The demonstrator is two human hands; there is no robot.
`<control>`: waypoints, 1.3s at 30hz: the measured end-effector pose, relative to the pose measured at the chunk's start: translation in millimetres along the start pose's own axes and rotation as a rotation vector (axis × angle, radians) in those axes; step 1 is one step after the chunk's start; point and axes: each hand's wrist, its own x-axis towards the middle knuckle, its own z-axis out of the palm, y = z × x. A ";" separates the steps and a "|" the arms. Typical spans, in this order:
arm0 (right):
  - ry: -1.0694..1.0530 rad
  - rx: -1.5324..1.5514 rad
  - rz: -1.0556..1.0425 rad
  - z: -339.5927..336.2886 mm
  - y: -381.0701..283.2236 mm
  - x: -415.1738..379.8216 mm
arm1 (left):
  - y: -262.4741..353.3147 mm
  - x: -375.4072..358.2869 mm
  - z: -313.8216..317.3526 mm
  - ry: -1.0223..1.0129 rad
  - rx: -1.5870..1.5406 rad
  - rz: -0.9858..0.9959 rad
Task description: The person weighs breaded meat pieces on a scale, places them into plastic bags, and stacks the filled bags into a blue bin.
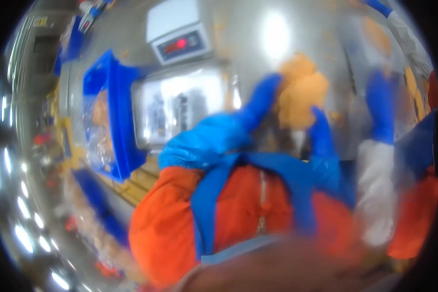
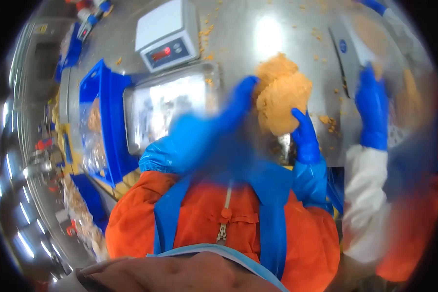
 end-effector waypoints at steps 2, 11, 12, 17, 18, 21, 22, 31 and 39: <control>-0.094 0.011 0.113 15.0 22.8 17.8 | -23.8 -25.5 -1.0 0.065 -0.329 0.120; -0.327 -1.461 -0.755 27.9 58.4 2.4 | -118.7 -89.1 -221.1 0.218 1.261 0.498; -0.331 -1.789 -0.870 26.6 63.9 2.8 | -114.3 -82.5 -228.2 0.221 1.257 0.501; -0.326 -1.681 -0.865 33.6 61.9 -2.7 | -124.6 -66.5 -239.7 0.362 1.115 0.455; -0.330 -1.691 -0.868 37.6 59.8 -5.2 | -118.0 -64.5 -234.2 0.379 1.145 0.389; -0.194 -1.402 -0.639 47.0 56.9 -8.9 | -119.6 -77.2 -214.8 0.441 1.262 0.413; -0.203 -1.408 -0.631 41.5 62.1 -9.2 | -124.3 -88.3 -210.3 0.480 1.358 0.491; -0.168 -0.868 -0.168 61.7 52.8 -7.2 | -88.0 -72.6 -227.9 0.429 0.976 0.175; -0.819 -1.424 -0.659 162.5 177.2 21.1 | -125.8 -132.7 -202.5 0.882 0.599 0.382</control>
